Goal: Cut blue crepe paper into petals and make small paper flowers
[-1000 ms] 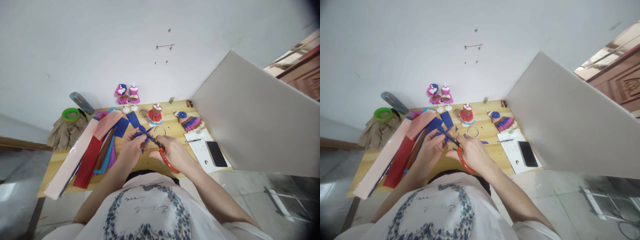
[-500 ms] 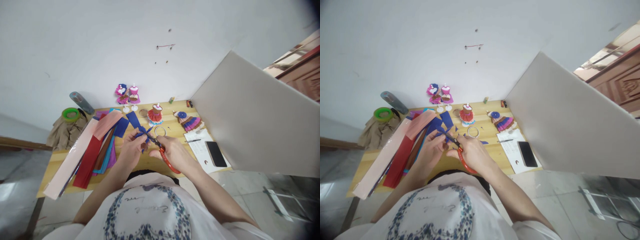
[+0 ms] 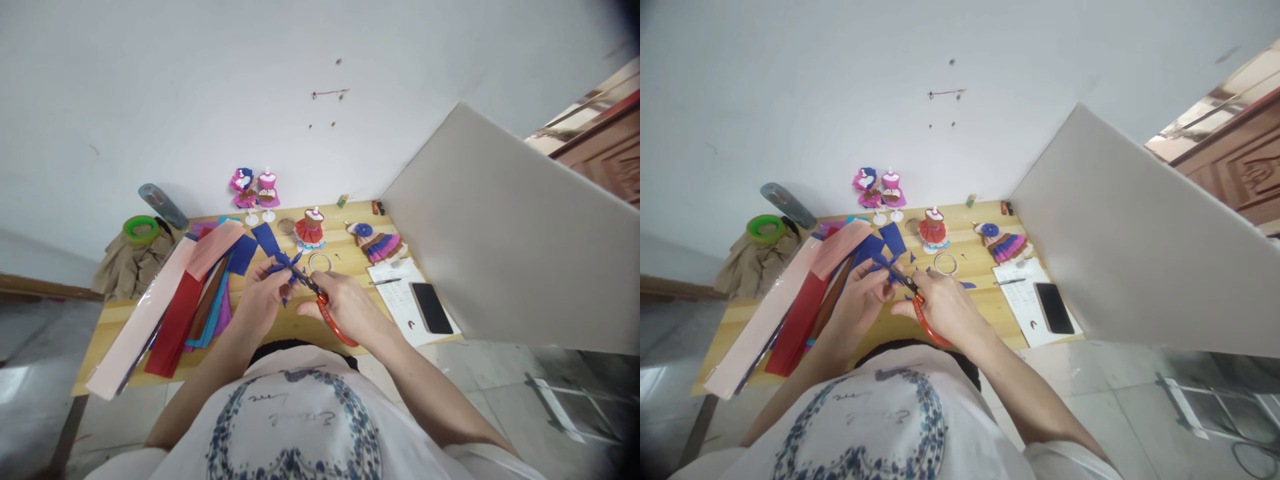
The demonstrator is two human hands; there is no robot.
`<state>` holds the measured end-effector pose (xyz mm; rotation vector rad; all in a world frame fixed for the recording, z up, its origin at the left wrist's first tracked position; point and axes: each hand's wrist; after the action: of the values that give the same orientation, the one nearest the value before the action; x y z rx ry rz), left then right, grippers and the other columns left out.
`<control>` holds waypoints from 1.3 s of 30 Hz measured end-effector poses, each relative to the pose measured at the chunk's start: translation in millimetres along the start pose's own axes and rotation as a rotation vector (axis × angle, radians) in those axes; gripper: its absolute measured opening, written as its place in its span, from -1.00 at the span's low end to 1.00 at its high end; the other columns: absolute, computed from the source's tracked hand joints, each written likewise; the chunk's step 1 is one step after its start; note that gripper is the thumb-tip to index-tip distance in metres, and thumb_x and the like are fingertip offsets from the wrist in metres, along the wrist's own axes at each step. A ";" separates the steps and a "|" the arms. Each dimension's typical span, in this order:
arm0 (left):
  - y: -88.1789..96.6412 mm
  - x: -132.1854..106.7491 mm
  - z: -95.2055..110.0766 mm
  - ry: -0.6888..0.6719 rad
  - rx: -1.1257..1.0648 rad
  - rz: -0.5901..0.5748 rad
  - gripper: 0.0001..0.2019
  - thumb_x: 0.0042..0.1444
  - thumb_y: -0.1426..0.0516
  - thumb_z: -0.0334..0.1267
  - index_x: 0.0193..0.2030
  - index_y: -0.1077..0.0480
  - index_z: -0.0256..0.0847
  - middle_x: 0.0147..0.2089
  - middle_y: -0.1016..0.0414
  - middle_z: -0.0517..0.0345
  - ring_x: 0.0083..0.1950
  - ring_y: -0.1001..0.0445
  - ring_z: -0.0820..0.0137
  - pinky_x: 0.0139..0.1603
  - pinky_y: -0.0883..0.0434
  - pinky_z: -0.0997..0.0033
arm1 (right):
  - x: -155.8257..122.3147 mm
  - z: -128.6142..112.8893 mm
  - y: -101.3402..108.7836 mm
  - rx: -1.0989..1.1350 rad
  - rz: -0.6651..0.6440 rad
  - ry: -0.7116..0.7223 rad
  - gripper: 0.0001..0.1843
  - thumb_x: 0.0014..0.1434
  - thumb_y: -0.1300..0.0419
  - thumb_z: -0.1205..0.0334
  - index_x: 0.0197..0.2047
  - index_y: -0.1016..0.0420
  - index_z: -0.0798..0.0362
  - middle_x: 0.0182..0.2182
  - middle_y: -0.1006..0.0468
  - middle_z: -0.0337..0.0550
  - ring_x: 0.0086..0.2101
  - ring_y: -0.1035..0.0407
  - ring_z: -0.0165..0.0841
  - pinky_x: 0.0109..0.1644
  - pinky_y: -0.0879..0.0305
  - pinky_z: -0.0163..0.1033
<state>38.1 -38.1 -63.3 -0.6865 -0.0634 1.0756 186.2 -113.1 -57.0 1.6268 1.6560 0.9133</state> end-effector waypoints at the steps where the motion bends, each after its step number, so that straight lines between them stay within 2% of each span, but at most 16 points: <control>1: 0.0 0.4 0.1 0.004 -0.003 0.005 -0.83 -0.19 -0.34 -0.29 -0.45 -0.46 -0.25 -0.49 -0.49 0.20 -0.51 -0.41 0.51 -0.55 -0.25 0.55 | -0.6 -0.5 0.6 -0.006 -0.001 0.001 -0.51 0.19 -0.17 -0.22 -0.28 -0.40 0.11 -0.47 -0.43 -0.10 -0.50 -0.29 -0.30 -0.41 -0.10 -0.30; 5: 1.2 2.2 2.3 0.008 -0.039 0.026 -0.79 -0.24 -0.35 -0.30 -0.47 -0.42 -0.24 -0.45 -0.53 0.19 -0.52 -0.43 0.51 -0.56 -0.24 0.56 | -4.3 -2.4 5.1 -0.018 -0.013 0.014 -0.49 0.18 -0.17 -0.24 -0.28 -0.39 0.11 -0.45 -0.41 -0.11 -0.52 -0.25 -0.33 -0.42 -0.08 -0.30; 10: 4.9 3.9 8.6 0.001 -0.059 0.050 -0.74 -0.28 -0.38 -0.31 -0.52 -0.36 -0.22 -0.56 -0.43 0.28 -0.54 -0.42 0.51 -0.56 -0.24 0.58 | -7.7 6.0 8.3 0.108 -0.007 0.008 -0.56 0.21 -0.16 -0.16 -0.32 -0.39 0.10 -0.49 -0.43 -0.15 -0.51 -0.29 -0.34 -0.42 -0.11 -0.30; 13: 5.7 4.2 10.8 0.027 -0.038 0.040 -0.73 -0.29 -0.38 -0.31 -0.50 -0.37 -0.22 -0.57 -0.42 0.28 -0.55 -0.41 0.50 -0.57 -0.23 0.58 | -6.0 13.4 4.9 0.343 0.167 -0.048 -0.63 0.19 -0.21 -0.09 -0.30 -0.42 0.09 -0.54 -0.43 -0.21 -0.53 -0.30 -0.37 -0.39 -0.21 -0.27; 16: 4.0 4.4 10.5 0.048 0.014 0.022 -0.74 -0.27 -0.37 -0.32 -0.44 -0.40 -0.21 -0.56 -0.45 0.27 -0.55 -0.40 0.50 -0.58 -0.23 0.57 | -0.9 12.7 1.3 0.657 0.379 -0.107 -0.63 0.09 -0.33 -0.04 -0.18 -0.44 0.06 -0.40 -0.54 -0.15 -0.44 -0.40 -0.34 -0.30 -0.35 -0.21; 19: 2.3 5.4 8.0 0.049 0.117 -0.047 -0.78 -0.22 -0.36 -0.29 -0.45 -0.42 -0.23 -0.57 -0.44 0.25 -0.58 -0.37 0.52 -0.59 -0.22 0.56 | 6.5 4.3 0.6 0.920 0.406 -0.102 -0.53 -0.02 -0.41 0.00 -0.11 -0.42 0.02 -0.21 -0.60 -0.08 -0.37 -0.44 -0.32 -0.29 -0.40 -0.19; 21: 2.9 6.5 5.2 0.033 0.177 -0.095 -0.79 -0.18 -0.36 -0.26 -0.47 -0.42 -0.24 -0.57 -0.44 0.23 -0.58 -0.35 0.53 -0.59 -0.20 0.56 | 11.2 -1.8 0.9 1.031 0.381 -0.105 -0.51 -0.06 -0.43 0.01 -0.11 -0.42 0.02 -0.23 -0.60 -0.09 -0.39 -0.43 -0.34 -0.34 -0.39 -0.21; 27: 10.3 8.2 -3.9 -0.002 0.286 -0.179 -0.86 -0.04 -0.30 -0.25 -0.44 -0.45 -0.23 -0.56 -0.43 0.24 -0.59 -0.30 0.56 -0.58 -0.21 0.57 | 17.4 -8.9 0.5 1.075 0.419 -0.170 -0.67 -0.05 -0.40 0.15 -0.23 -0.42 0.03 -0.52 -0.46 -0.33 -0.56 -0.33 -0.45 -0.48 -0.29 -0.29; 31: 10.5 8.0 -5.0 0.002 0.275 -0.189 -0.89 -0.04 -0.27 -0.26 -0.40 -0.47 -0.23 -0.55 -0.45 0.21 -0.57 -0.34 0.53 -0.58 -0.21 0.56 | 18.1 -7.7 1.7 1.095 0.388 -0.173 -0.70 -0.04 -0.37 0.21 -0.23 -0.42 0.03 -0.55 -0.44 -0.36 -0.59 -0.31 -0.46 -0.49 -0.29 -0.30; 35: 5.5 7.5 -1.0 0.032 0.222 -0.202 -0.82 -0.12 -0.27 -0.18 -0.43 -0.45 -0.24 -0.57 -0.45 0.16 -0.56 -0.40 0.44 -0.59 -0.25 0.52 | 18.8 -6.3 2.3 1.112 0.370 -0.158 -0.70 -0.04 -0.36 0.20 -0.22 -0.41 0.02 -0.56 -0.44 -0.37 -0.60 -0.33 -0.44 -0.52 -0.28 -0.30; 39: 1.1 6.3 2.2 0.061 0.190 -0.190 -0.78 -0.16 -0.29 -0.15 -0.42 -0.48 -0.26 -0.57 -0.43 0.17 -0.58 -0.40 0.44 -0.62 -0.23 0.52 | 19.0 -6.3 0.8 1.119 0.372 -0.160 -0.69 -0.04 -0.36 0.19 -0.22 -0.41 0.02 -0.54 -0.46 -0.34 -0.60 -0.32 -0.45 -0.57 -0.24 -0.32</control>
<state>39.5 -31.5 -63.8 -0.5297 0.0256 0.8652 180.8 -94.5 -52.2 2.6962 1.8885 -0.1165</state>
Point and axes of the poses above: each hand's wrist, its own x-axis towards the middle knuckle, its own y-axis out of the back of the hand, z = x × y
